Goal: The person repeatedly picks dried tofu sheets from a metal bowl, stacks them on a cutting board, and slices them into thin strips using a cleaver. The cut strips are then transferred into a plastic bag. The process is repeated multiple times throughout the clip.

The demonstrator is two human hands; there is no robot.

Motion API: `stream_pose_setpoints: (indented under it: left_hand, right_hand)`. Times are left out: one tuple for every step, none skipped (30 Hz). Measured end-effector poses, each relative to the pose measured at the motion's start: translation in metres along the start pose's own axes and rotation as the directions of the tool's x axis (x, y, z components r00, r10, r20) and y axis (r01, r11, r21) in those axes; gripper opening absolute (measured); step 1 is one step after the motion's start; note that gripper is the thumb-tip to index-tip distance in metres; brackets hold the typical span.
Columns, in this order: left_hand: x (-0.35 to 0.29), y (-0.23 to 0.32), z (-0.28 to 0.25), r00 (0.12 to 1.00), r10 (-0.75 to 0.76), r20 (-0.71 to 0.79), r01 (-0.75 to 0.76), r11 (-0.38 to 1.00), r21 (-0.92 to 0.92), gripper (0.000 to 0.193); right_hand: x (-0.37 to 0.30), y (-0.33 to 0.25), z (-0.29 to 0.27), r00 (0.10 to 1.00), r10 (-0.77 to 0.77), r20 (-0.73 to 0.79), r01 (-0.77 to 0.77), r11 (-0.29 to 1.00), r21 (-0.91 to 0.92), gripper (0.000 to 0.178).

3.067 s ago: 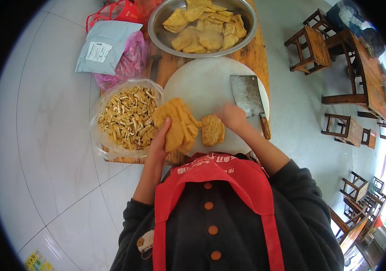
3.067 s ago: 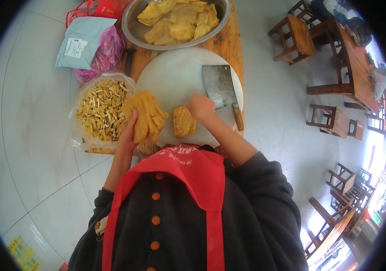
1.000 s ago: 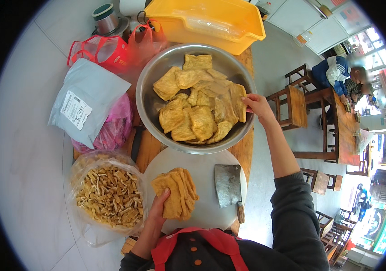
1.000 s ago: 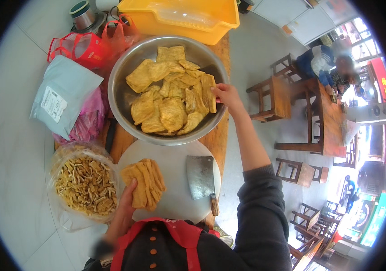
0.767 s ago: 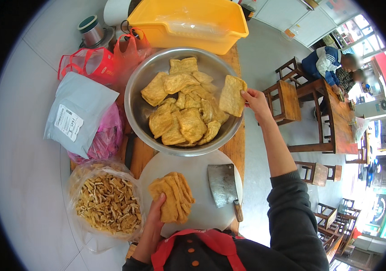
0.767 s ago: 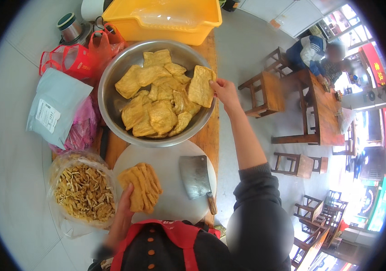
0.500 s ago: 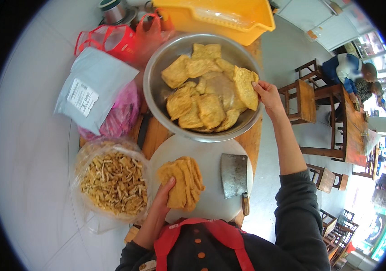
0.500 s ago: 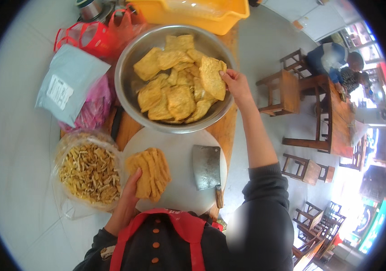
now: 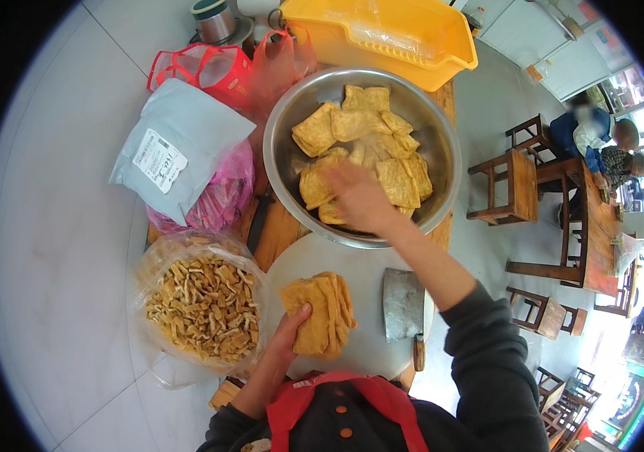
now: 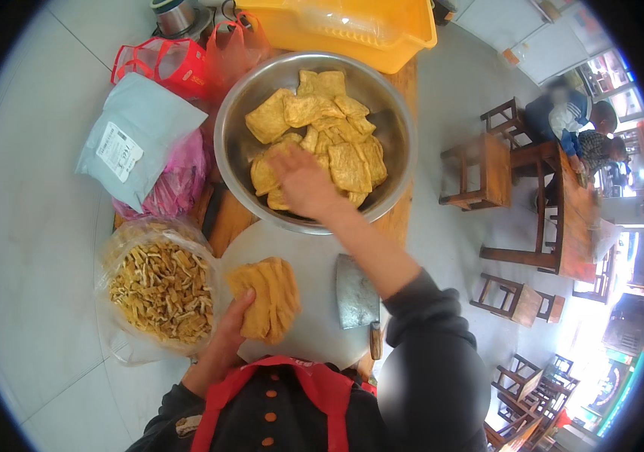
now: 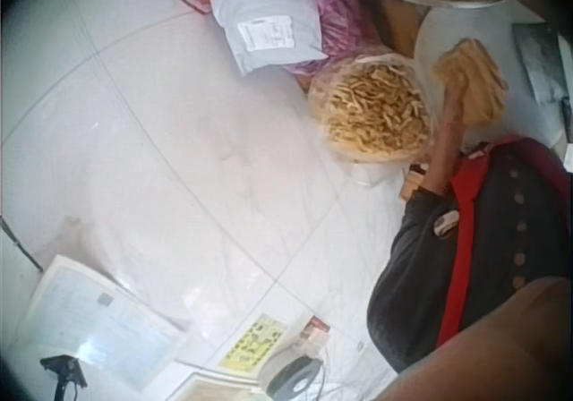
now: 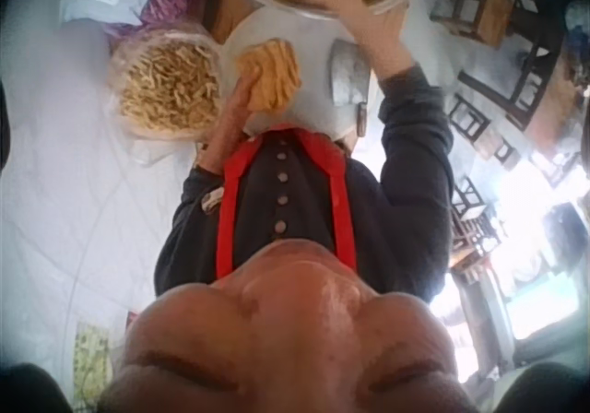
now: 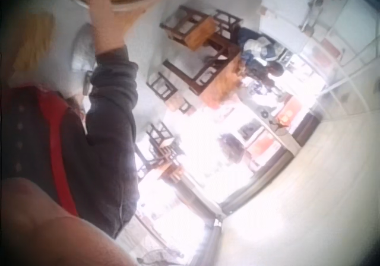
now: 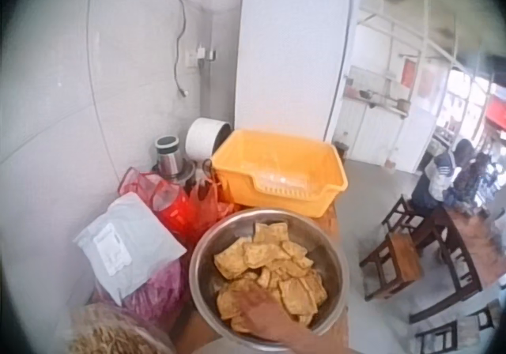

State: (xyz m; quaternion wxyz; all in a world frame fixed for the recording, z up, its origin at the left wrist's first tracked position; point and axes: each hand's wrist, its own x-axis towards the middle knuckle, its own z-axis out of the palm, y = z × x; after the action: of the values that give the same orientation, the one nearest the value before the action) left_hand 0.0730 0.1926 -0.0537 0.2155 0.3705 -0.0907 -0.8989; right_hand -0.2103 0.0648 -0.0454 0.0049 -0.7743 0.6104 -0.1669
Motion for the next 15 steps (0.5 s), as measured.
stream_pose_setpoints:
  left_hand:
    - [-0.001,0.000,0.002,1.000,-0.003,0.005,0.003,1.000,0.005,0.065]
    - [-0.002,0.000,0.004,1.000,0.001,0.021,-0.001,1.000,0.005,0.065]
    - [-0.003,0.000,0.005,1.000,-0.005,-0.005,0.005,1.000,0.026,0.065]
    - [-0.005,0.001,0.005,1.000,0.002,-0.019,-0.001,0.999,0.043,0.065]
    - [-0.007,0.001,0.004,1.000,0.015,-0.014,-0.014,0.999,0.050,0.065]
    - [-0.010,0.001,0.002,0.999,0.011,-0.051,-0.008,0.998,0.060,0.064]
    - [-0.011,0.001,-0.001,0.998,0.012,-0.060,-0.008,0.998,0.063,0.063]
    - [-0.012,0.001,-0.005,0.999,0.025,-0.046,-0.022,0.998,0.055,0.061]
    - [-0.012,0.000,-0.009,0.996,0.030,-0.085,-0.022,0.995,0.093,0.060]
    - [-0.012,-0.001,-0.014,0.995,0.046,-0.093,-0.034,0.992,0.120,0.059]
    - [-0.011,-0.002,-0.017,0.995,0.060,-0.075,-0.048,0.987,0.152,0.058]
    - [-0.009,-0.002,-0.019,0.995,0.064,-0.081,-0.052,0.988,0.144,0.057]
    - [-0.010,-0.002,-0.019,0.995,0.064,-0.076,-0.053,0.988,0.143,0.057]
    - [-0.008,-0.001,-0.017,0.997,0.067,-0.041,-0.060,0.987,0.151,0.057]
    - [-0.009,0.001,-0.015,0.998,0.048,-0.040,-0.040,0.985,0.166,0.058]
  right_hand:
    - [0.006,-0.012,0.013,0.998,-0.056,0.012,0.057,0.992,-0.114,0.032]
    - [0.012,-0.013,0.020,0.998,-0.064,0.028,0.067,0.991,-0.120,0.031]
    - [0.019,-0.013,0.026,0.996,-0.063,0.070,0.071,0.991,-0.117,0.029]
    - [0.028,-0.011,0.028,0.982,-0.025,0.186,0.049,0.991,-0.128,0.028]
    - [0.035,-0.006,0.026,0.983,0.118,0.141,-0.119,0.993,-0.008,0.028]
    - [0.042,0.003,0.019,0.936,0.292,0.196,-0.313,0.946,0.089,0.030]
    - [0.047,0.013,0.008,0.860,0.442,0.254,-0.491,0.853,0.175,0.031]
    - [0.045,0.025,-0.008,0.847,0.509,0.155,-0.532,0.803,0.267,0.026]
    - [0.038,0.040,-0.029,0.823,0.567,0.027,-0.537,0.763,0.361,0.021]
    - [0.027,0.052,-0.049,0.738,0.671,0.076,-0.552,0.535,0.640,0.021]
    - [0.011,0.066,-0.070,0.659,0.741,0.131,-0.464,0.264,0.846,0.022]
    - [-0.009,0.081,-0.092,0.602,0.776,0.189,-0.276,-0.020,0.961,0.022]
    - [-0.034,0.097,-0.114,0.584,0.793,0.173,-0.239,-0.036,0.970,0.024]
    - [-0.060,0.112,-0.133,0.529,0.833,0.160,-0.178,-0.076,0.981,0.025]
    - [-0.090,0.124,-0.149,0.508,0.852,0.127,-0.078,-0.102,0.992,0.027]
